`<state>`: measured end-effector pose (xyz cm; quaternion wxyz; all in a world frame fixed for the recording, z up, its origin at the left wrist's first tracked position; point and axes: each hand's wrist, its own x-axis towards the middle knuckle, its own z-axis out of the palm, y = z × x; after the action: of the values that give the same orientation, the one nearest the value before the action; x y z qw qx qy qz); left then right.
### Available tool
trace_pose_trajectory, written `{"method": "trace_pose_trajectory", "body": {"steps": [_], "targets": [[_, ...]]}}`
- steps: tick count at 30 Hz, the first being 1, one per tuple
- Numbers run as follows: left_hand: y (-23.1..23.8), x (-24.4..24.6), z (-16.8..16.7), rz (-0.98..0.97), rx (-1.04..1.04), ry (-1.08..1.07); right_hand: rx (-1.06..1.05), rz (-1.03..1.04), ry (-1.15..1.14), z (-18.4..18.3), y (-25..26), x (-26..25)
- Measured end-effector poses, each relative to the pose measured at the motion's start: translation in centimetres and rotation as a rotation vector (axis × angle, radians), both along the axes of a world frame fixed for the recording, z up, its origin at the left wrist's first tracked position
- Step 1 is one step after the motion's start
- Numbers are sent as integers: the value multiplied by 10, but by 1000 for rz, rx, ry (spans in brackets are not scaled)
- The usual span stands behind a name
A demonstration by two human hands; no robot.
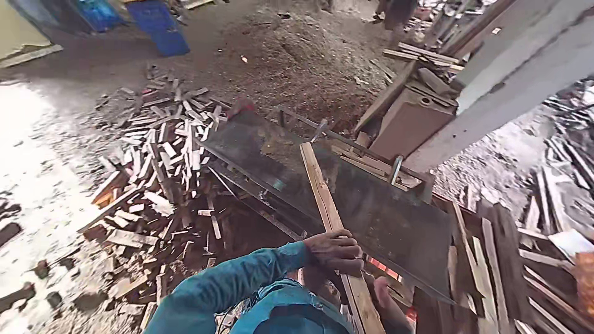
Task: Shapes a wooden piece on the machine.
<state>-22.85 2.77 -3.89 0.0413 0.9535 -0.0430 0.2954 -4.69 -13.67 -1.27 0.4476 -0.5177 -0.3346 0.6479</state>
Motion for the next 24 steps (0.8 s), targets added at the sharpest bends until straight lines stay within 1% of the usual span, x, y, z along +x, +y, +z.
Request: {"method": "trace_pose_trajectory", "body": {"steps": [1, 2, 3, 4, 5, 6, 7, 8, 9, 10, 11, 12, 13, 14, 16, 18, 20, 23, 24], "targets": [[11, -4, 3, 0, 44, -39, 16, -2, 24, -2, 18, -2], [19, -8, 7, 44, 57, -52, 33, -66, 60, -12, 37, -3], [24, -14, 12, 130, 38, -16, 58, -168, 124, -22, 53, -5], [30, -19, 19, 234, -8, 54, 116, -301, 141, -33, 63, -6], [40, -24, 26, 338, -64, 126, 191, -419, 7, -42, 71, -9], [54, -29, 29, 427, -143, 212, 210, -587, -152, -52, 83, -13], [71, -35, 28, 497, -220, 274, 221, -829, -330, -60, 103, -18], [89, -43, 22, 553, -296, 339, 214, -1021, -553, -63, 123, -26], [107, -52, 14, 598, -378, 421, 169, -1094, -806, -62, 137, -35], [122, -64, 4, 638, -437, 509, 129, -1064, -1029, -64, 143, -44], [132, -78, -5, 654, -512, 616, 125, -986, -1180, -71, 147, -54], [140, -90, -13, 648, -545, 707, 137, -891, -1291, -78, 150, -62], [148, -99, -18, 615, -517, 780, 147, -799, -1378, -86, 155, -67], [159, -103, -19, 564, -439, 816, 123, -724, -1473, -94, 162, -70], [180, -104, -24, 407, -268, 767, 35, -622, -1641, -107, 171, -71], [191, -101, -29, 232, -214, 684, 46, -587, -1685, -113, 171, -68], [200, -96, -31, 134, -181, 689, 115, -618, -1765, -122, 174, -60], [212, -90, -38, 120, -139, 629, 174, -652, -1802, -132, 185, -49], [215, -87, -39, 149, -119, 611, 143, -627, -1770, -128, 189, -47]]}}
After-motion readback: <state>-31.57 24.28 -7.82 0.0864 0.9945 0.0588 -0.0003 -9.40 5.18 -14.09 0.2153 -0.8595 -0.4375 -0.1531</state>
